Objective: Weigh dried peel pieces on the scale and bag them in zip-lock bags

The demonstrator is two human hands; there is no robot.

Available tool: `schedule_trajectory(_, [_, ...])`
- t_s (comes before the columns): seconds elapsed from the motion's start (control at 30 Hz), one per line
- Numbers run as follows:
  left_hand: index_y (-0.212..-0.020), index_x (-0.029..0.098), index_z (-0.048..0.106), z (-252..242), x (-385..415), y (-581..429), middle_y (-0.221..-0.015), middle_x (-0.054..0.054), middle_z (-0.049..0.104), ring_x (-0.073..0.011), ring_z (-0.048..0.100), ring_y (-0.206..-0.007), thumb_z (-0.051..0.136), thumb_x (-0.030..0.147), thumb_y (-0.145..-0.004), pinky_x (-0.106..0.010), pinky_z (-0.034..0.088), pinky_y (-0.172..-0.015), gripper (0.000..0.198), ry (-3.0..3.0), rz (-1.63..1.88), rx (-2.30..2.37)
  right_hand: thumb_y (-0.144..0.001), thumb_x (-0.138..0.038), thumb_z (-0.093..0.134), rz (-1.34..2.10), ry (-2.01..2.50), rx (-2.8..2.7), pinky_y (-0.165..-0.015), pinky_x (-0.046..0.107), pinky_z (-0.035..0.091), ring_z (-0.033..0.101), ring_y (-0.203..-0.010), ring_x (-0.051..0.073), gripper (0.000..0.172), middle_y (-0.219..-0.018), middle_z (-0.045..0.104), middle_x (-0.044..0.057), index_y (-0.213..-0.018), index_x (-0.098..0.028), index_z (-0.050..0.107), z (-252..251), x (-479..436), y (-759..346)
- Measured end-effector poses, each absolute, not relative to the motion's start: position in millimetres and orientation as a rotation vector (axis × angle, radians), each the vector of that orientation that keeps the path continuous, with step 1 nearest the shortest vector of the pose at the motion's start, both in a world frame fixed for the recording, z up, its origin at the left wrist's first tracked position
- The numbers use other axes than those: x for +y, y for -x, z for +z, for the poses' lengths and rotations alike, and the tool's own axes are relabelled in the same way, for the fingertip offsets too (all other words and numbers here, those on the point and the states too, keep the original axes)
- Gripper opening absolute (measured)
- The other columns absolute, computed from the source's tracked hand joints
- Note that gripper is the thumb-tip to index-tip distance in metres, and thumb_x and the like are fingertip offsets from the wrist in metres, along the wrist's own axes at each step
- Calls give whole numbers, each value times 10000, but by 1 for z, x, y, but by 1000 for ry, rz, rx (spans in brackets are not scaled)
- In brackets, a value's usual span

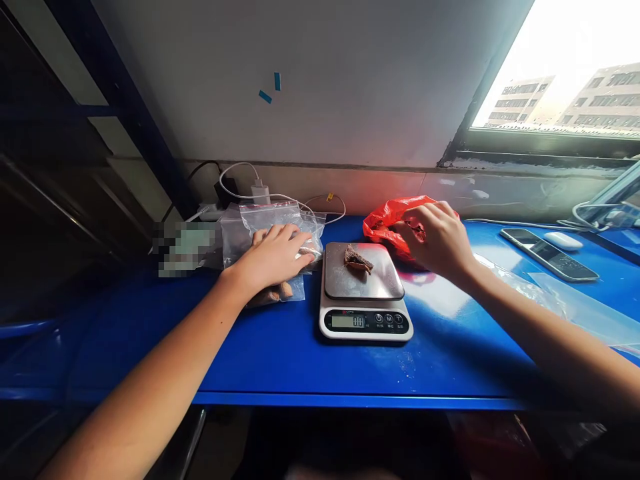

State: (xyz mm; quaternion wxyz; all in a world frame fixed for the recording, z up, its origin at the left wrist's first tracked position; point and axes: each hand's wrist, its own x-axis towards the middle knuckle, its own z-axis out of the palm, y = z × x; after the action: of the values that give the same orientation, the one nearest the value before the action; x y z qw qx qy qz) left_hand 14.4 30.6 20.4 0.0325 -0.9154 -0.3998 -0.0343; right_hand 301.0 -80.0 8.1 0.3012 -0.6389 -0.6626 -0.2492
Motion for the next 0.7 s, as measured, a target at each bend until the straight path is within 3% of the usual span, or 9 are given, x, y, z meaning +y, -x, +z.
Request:
schedule_trajectory(0.13, [-1420,252,462,22,29,-15,-1456,-89,457,-314,379,-1341,343,423,-948,-534,277,-1102,517,2809,-81,-1241,-899,-308,484,-555,1844,-1636,-827,417,460,596,-853,261,223,-931,699,134,-920,-182,667,-8,-82,-347])
schedule_trajectory(0.27, [-1419,246,463,24,28,-15,-1431,-88,479,-315,391,-1330,349,419,-944,-530,298,-1088,518,2806,-55,-1197,-864,-234,453,-469,1876,-1616,-796,380,477,625,-911,247,273,-1035,692,143,-997,-176,685,-17,-75,-361])
schedule_trajectory(0.37, [-1429,254,450,24,29,-14,-1461,-90,453,-308,393,-1336,352,425,-942,-526,290,-1098,525,2808,-24,-1189,-844,-267,490,-374,1942,-1744,-759,353,470,634,-884,239,270,-995,701,135,-976,-169,703,-17,-70,-359])
schedule_trajectory(0.57, [-1433,262,447,25,30,-13,-1448,-86,474,-303,397,-1335,344,430,-941,-511,303,-1097,530,2811,-30,-1191,-808,-310,540,-232,2015,-1848,-560,295,392,597,-623,177,242,-751,702,45,-941,-207,714,-22,-72,-360])
schedule_trajectory(0.7, [-1437,256,447,25,31,-13,-1451,-82,471,-296,396,-1336,349,425,-933,-501,324,-1084,541,2822,-24,-1180,-816,-368,556,-283,2047,-1741,-541,295,381,612,-626,193,319,-773,714,63,-1042,-193,697,-26,-67,-361])
